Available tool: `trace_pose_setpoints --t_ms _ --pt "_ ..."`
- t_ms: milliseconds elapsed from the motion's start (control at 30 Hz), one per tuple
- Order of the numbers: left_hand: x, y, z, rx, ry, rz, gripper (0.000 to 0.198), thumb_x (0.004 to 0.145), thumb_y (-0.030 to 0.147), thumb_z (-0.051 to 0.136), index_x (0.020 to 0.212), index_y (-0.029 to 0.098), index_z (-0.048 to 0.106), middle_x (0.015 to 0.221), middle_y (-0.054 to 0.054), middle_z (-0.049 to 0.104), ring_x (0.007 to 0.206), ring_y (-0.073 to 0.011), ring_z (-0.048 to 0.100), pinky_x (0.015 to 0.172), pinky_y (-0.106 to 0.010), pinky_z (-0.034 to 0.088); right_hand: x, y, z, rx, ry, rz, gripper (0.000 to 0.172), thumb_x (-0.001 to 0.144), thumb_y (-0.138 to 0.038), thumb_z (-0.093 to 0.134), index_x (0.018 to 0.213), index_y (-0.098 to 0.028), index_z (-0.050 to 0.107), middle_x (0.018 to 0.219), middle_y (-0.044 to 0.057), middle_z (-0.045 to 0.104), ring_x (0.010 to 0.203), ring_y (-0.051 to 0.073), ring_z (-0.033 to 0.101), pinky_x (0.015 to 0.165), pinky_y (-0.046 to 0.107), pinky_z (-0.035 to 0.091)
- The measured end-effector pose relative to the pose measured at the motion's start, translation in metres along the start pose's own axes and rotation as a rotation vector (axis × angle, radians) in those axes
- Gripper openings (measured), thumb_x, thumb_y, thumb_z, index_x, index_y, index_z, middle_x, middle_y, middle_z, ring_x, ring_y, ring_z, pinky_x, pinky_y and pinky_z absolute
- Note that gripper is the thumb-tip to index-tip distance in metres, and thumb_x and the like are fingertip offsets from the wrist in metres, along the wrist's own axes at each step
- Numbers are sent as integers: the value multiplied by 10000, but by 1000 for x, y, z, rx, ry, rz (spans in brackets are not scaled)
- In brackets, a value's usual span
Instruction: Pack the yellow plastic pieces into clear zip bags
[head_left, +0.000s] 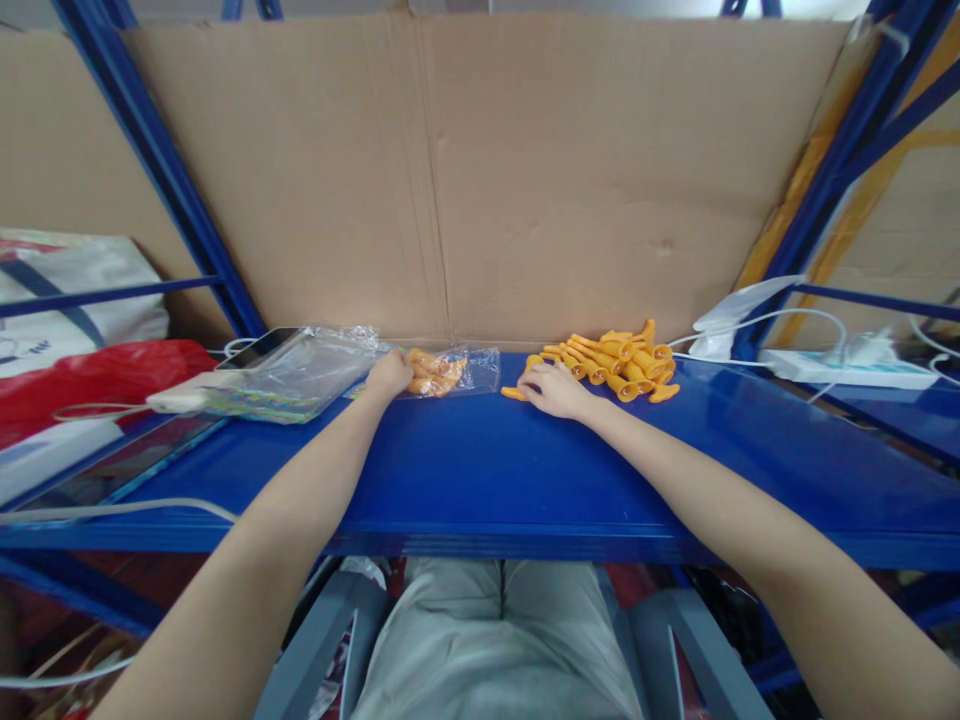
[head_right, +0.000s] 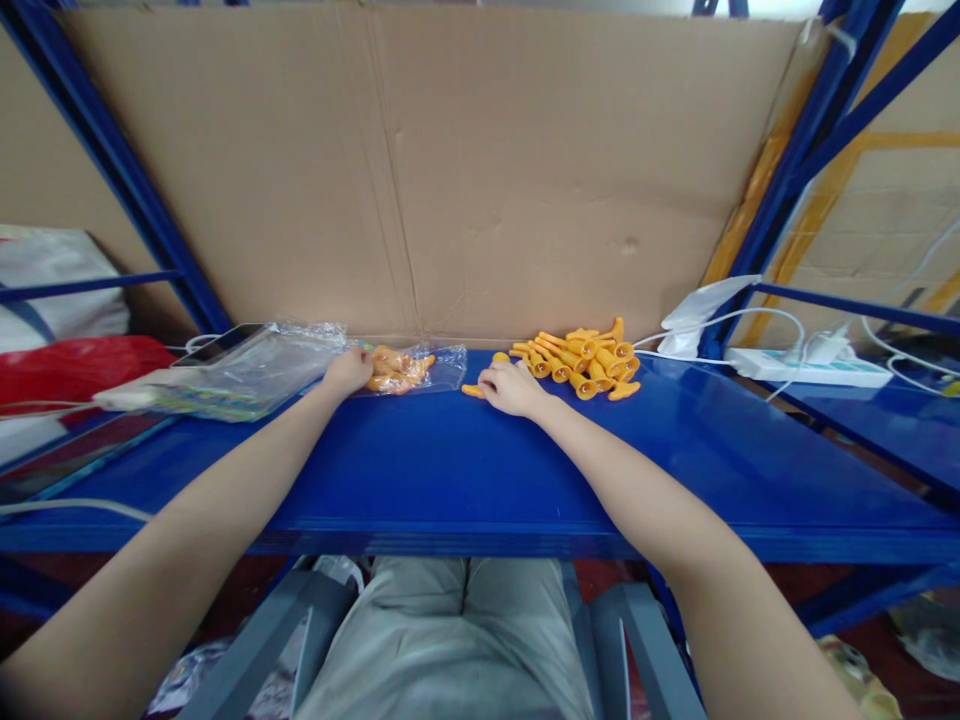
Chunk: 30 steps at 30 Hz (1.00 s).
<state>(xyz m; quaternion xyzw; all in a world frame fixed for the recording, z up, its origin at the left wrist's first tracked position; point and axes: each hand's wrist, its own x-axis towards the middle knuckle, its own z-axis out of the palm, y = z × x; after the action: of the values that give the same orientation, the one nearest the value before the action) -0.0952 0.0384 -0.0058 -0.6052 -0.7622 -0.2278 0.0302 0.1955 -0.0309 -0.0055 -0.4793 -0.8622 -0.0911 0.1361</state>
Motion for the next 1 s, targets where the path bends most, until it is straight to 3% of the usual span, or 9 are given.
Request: trace_pose_setpoints --t_ms 133,267,433,567,700,833,1000 --pt "3 -2 3 11 17 0 350 897 241 416 1157 129 622 1107 -163 713 1092 -290 650 916 -354 492 0 -5 -7 -25 -17 138 354 972 -333 379 895 -169 683 1000 112 680 973 235 607 791 335 395" --pt "1 -1 2 15 9 11 366 905 235 379 1160 125 617 1091 -163 717 1097 -288 645 907 -352 495 0 -7 -11 -40 -7 297 173 885 -288 525 945 -179 645 984 114 700 934 255 633 784 357 437" --pt "-2 1 -1 21 -15 45 354 894 224 389 1135 140 634 1095 -156 716 1096 -293 644 903 -355 499 5 3 -9 40 -70 407 165 771 -277 640 899 -174 658 835 86 706 793 235 660 651 306 462" --pt "-3 3 -2 28 -29 77 355 891 222 388 1134 157 639 1107 -133 717 1095 -277 643 905 -336 497 8 14 -10 96 -16 401 151 663 -194 685 812 -175 672 673 25 671 649 180 636 547 257 429" --pt "-4 6 -2 25 -63 115 359 909 218 368 1129 154 644 1151 -125 702 1101 -255 641 908 -295 489 7 15 -20 209 85 402 168 657 -165 662 824 -178 670 627 3 673 576 139 614 503 221 409" --pt "-5 8 -2 15 -65 131 361 918 209 373 1148 140 643 1179 -131 690 1114 -250 636 925 -287 476 5 7 -31 319 73 300 152 656 -120 637 796 -167 673 698 8 708 554 109 605 512 196 419" --pt "-6 11 0 -26 -57 165 336 895 211 426 1123 169 670 1156 -98 706 1102 -239 643 922 -269 473 4 -4 -27 290 34 169 117 643 -102 643 731 -174 673 688 -3 709 581 113 604 528 199 416"
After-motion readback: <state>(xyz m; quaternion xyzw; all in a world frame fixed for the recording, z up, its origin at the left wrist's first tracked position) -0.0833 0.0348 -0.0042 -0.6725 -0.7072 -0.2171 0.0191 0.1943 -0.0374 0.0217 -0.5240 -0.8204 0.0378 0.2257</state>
